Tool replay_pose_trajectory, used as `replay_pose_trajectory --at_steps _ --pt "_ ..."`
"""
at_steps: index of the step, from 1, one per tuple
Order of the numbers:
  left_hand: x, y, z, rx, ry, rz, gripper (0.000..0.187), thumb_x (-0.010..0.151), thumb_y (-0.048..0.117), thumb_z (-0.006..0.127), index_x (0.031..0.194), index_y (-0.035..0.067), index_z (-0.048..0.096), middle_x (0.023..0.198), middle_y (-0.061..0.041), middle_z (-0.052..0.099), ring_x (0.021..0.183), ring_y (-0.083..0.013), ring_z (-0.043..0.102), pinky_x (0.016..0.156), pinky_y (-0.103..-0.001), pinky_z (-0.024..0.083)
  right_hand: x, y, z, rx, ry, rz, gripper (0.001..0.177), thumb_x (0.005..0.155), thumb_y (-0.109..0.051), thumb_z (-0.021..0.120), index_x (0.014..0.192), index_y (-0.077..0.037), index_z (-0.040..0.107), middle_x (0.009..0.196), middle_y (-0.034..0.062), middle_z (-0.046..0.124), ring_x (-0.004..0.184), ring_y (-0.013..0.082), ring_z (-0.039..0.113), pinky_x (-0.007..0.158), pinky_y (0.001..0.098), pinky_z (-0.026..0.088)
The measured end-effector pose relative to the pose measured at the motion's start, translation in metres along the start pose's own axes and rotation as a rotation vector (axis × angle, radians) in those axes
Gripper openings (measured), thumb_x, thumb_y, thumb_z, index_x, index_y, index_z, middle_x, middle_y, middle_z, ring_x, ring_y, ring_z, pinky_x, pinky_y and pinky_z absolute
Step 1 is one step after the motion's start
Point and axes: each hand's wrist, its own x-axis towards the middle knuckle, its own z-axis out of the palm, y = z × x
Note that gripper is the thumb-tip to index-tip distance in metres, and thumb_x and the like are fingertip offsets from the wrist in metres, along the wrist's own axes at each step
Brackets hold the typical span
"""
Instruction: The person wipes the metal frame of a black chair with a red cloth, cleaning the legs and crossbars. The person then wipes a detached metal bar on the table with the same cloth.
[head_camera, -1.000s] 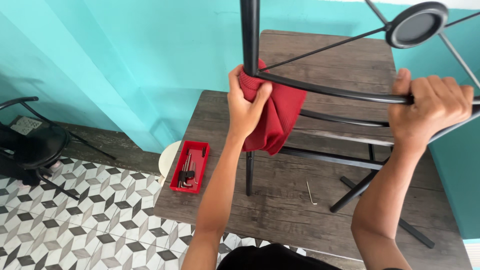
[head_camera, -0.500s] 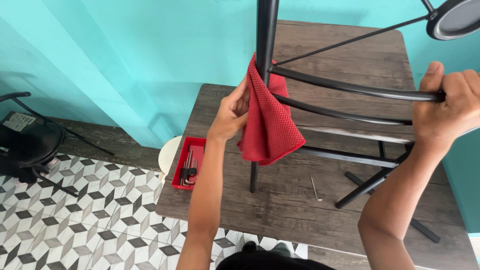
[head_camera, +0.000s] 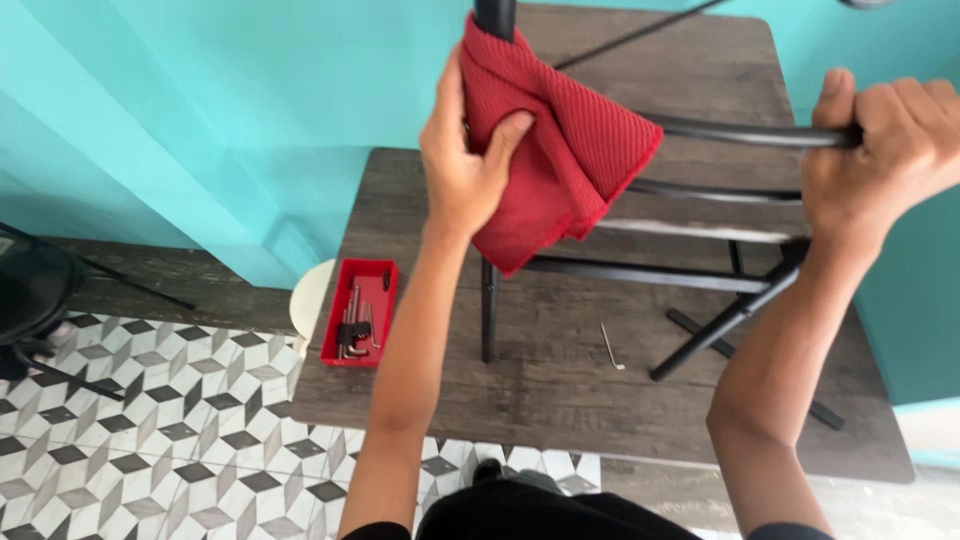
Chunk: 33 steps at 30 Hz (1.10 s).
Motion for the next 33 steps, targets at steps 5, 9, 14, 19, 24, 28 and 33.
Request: replay_pose_trajectory --at_steps 5,9,14,19,24,28,33 --pt "0.01 -0.01 -0.012 -0.238 -0.177 -0.028 0.078 0.099 0.009 0.088 0.158 0.003 0.038 0.135 -0.013 0.068 0.123 -0.0194 0.07 0.111 -0.034 0.057 0.001 -0.004 -0.005 0.002 -0.022 0.012 0.047 0.105 -0.017 0.07 0.067 -0.003 0.046 0.066 0.0105 0.048 0.067 0.0256 0.044 0.065 0.0394 0.032" --pt "0.013 -0.03 -0.021 -0.349 -0.291 -0.136 0.061 0.099 0.012 0.087 0.147 0.0 0.051 0.136 -0.013 0.071 0.123 -0.0216 0.071 0.109 -0.036 0.059 0.002 -0.003 -0.004 -0.024 -0.019 -0.002 0.045 0.105 -0.018 0.071 0.07 -0.004 0.046 0.069 0.0104 0.047 0.067 0.0257 0.044 0.065 0.0402 0.032" --pt "0.023 -0.049 -0.027 -0.56 -0.445 -0.28 0.048 0.097 0.014 0.085 0.134 -0.002 0.059 0.127 -0.012 0.073 0.12 -0.0221 0.071 0.112 -0.038 0.058 0.0 0.002 -0.001 -0.038 -0.026 -0.01 0.052 0.106 -0.021 0.068 0.065 -0.004 0.041 0.067 0.0096 0.047 0.068 0.025 0.045 0.064 0.0395 0.031" --pt "0.007 -0.029 -0.01 -0.321 -0.228 -0.146 0.048 0.102 0.008 0.073 0.142 -0.003 0.05 0.131 -0.014 0.07 0.122 -0.0219 0.068 0.111 -0.035 0.054 0.0 0.002 0.001 -0.035 -0.017 -0.013 0.052 0.106 -0.021 0.068 0.065 -0.005 0.041 0.066 0.0086 0.047 0.066 0.024 0.044 0.063 0.0387 0.031" --pt "-0.008 -0.009 0.015 0.14 0.022 -0.022 0.046 0.101 0.004 0.069 0.14 -0.004 0.047 0.116 -0.017 0.074 0.105 -0.0267 0.075 0.1 -0.037 0.059 -0.005 0.002 -0.002 -0.007 -0.058 -0.001 0.049 0.108 -0.019 0.067 0.068 -0.004 0.043 0.071 0.0093 0.049 0.067 0.0244 0.042 0.063 0.0379 0.031" --pt "-0.014 -0.011 0.032 0.36 0.189 0.007 0.054 0.098 0.006 0.07 0.143 -0.004 0.042 0.112 -0.018 0.071 0.1 -0.0315 0.074 0.092 -0.039 0.06 -0.01 0.005 0.001 0.012 -0.053 -0.003 0.047 0.108 -0.017 0.067 0.069 -0.005 0.043 0.072 0.008 0.048 0.066 0.0223 0.041 0.063 0.0373 0.031" --pt "-0.009 -0.03 0.012 0.096 0.027 0.023 0.045 0.101 0.007 0.071 0.139 -0.003 0.049 0.112 -0.015 0.076 0.102 -0.0281 0.078 0.09 -0.035 0.062 -0.014 0.009 0.005 0.059 -0.077 0.06 0.046 0.109 -0.016 0.067 0.071 -0.002 0.044 0.072 0.0087 0.045 0.062 0.0205 0.037 0.059 0.036 0.031"
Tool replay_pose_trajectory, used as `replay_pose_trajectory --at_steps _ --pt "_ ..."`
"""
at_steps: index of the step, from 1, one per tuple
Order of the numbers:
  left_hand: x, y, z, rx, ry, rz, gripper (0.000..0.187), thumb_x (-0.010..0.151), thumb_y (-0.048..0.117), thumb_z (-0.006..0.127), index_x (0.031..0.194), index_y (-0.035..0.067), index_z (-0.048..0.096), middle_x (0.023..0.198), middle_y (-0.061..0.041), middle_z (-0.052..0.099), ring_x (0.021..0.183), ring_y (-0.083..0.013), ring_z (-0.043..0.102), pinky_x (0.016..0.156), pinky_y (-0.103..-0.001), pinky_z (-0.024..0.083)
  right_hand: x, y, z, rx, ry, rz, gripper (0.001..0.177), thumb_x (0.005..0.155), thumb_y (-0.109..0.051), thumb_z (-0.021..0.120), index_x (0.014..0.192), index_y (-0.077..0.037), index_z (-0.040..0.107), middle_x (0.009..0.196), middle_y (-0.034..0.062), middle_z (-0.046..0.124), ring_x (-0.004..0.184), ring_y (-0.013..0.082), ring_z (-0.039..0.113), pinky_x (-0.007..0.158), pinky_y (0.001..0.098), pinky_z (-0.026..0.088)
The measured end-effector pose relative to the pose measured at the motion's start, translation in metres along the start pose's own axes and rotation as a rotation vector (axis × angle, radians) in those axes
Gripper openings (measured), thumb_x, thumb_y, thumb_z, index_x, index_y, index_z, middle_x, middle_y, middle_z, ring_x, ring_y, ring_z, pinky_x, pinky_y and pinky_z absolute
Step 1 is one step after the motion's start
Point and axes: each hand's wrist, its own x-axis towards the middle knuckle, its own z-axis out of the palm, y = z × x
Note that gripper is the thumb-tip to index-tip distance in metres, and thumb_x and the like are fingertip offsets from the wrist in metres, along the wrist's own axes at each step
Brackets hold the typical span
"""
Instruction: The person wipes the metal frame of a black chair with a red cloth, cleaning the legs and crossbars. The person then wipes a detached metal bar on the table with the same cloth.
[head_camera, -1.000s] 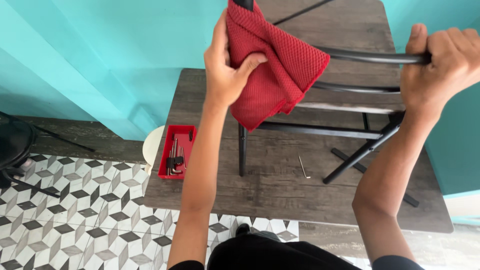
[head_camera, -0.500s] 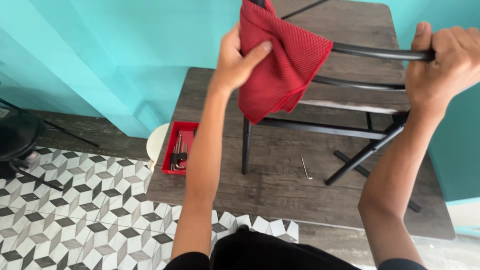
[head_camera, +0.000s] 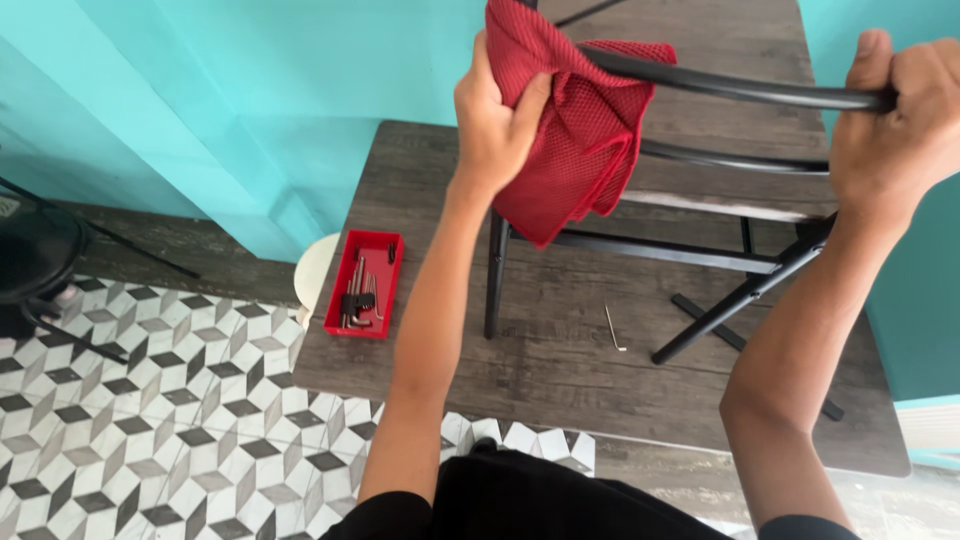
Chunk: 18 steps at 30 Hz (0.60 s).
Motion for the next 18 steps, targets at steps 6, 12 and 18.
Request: replay_pose_trajectory --at_steps 6,12,18 --pt "-0.023 -0.017 -0.009 -0.115 -0.054 0.014 0.05 0.103 0.009 0.07 0.146 -0.004 0.047 0.126 -0.017 0.074 0.113 -0.0273 0.074 0.103 -0.036 0.057 -0.008 0.012 0.013 0.09 -0.015 0.062 0.038 0.11 -0.011 0.064 0.079 0.0 0.047 0.073 0.0074 0.043 0.06 0.0187 0.036 0.056 0.0328 0.033" --pt "-0.08 -0.007 0.001 0.227 0.069 0.022 0.073 0.1 0.016 0.075 0.154 -0.004 0.031 0.138 -0.023 0.06 0.123 -0.0382 0.065 0.106 -0.042 0.052 -0.032 0.044 0.029 0.317 -0.075 0.068 0.029 0.117 -0.003 0.048 0.089 0.003 0.053 0.078 0.0074 0.05 0.065 0.0161 0.044 0.062 0.0292 0.037" --pt "-0.085 -0.014 0.024 0.621 0.21 0.002 0.064 0.097 0.014 0.075 0.146 -0.005 0.038 0.122 -0.019 0.064 0.105 -0.037 0.064 0.095 -0.044 0.051 -0.049 0.059 0.036 0.214 -0.105 0.076 0.018 0.111 0.01 0.057 0.098 0.001 0.067 0.084 0.0079 0.068 0.069 0.0142 0.059 0.063 0.0265 0.046"
